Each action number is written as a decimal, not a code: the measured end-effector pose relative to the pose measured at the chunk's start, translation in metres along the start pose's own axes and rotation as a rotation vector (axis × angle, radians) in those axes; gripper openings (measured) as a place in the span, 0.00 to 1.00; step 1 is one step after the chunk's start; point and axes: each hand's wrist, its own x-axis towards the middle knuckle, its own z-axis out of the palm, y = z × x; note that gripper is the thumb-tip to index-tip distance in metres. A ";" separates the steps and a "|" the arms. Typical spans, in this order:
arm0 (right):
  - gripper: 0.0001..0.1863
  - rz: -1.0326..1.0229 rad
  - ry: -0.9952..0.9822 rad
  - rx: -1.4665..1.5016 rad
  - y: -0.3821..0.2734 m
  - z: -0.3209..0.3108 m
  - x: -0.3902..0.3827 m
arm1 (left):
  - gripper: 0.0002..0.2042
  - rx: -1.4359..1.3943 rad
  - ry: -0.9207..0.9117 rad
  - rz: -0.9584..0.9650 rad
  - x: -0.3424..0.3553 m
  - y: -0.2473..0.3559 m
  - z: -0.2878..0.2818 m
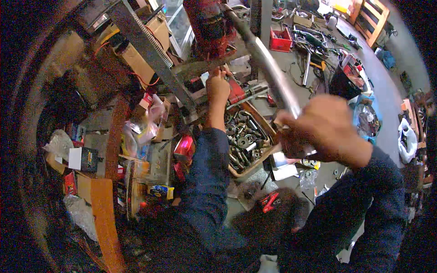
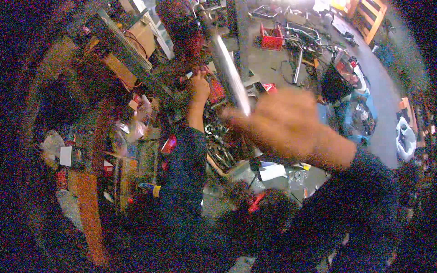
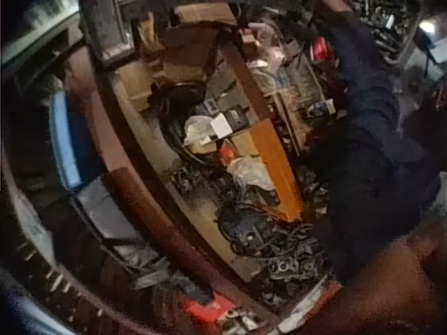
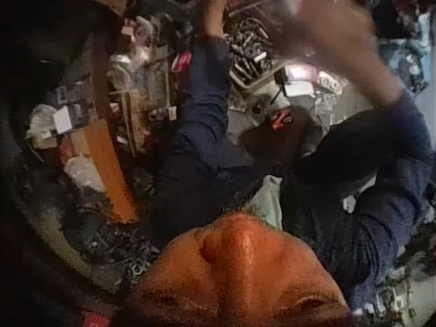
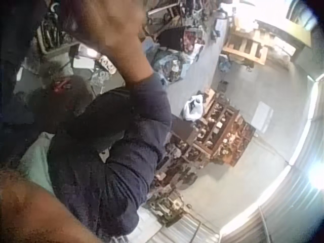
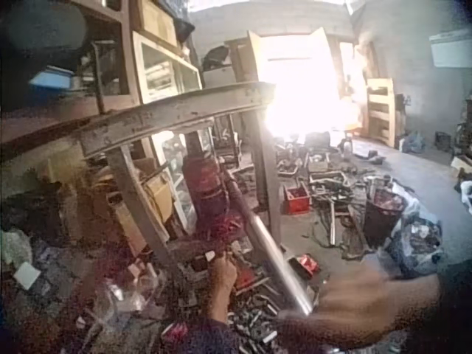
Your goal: The person aligns a bearing onto a camshaft by hand, places the assembly into a hydraulic press, and pumps the press lever to fit the bearing onto the shaft. Afterward, the person removes the assembled camshaft and turns the bearing by hand.
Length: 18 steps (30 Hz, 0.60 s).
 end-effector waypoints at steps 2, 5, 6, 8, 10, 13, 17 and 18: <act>0.28 0.189 0.088 -0.546 0.020 -0.039 0.008 | 0.08 -0.025 -0.057 -0.132 -0.001 0.003 -0.001; 0.30 0.221 0.344 -1.105 0.041 -0.057 0.027 | 0.08 0.074 -0.188 -0.166 0.001 0.004 0.000; 0.29 0.232 0.184 -0.976 0.033 -0.055 0.026 | 0.09 0.029 -0.190 -0.248 0.001 0.003 0.001; 0.25 0.307 -0.166 -0.676 0.004 -0.044 0.030 | 0.09 -0.017 -0.182 -0.332 0.002 0.000 0.003; 0.19 -0.021 -0.043 0.084 -0.011 -0.010 0.024 | 0.12 0.196 -0.080 0.019 0.002 -0.006 0.005; 0.16 0.180 -0.227 -0.137 -0.002 -0.018 0.011 | 0.13 0.368 -0.005 0.085 -0.002 -0.011 0.009; 0.19 0.282 0.187 -1.247 0.077 -0.060 -0.017 | 0.12 0.152 -0.112 -0.112 -0.005 -0.015 0.012; 0.20 0.381 0.203 -1.486 0.089 -0.062 -0.014 | 0.11 0.064 -0.131 -0.177 -0.004 -0.015 0.013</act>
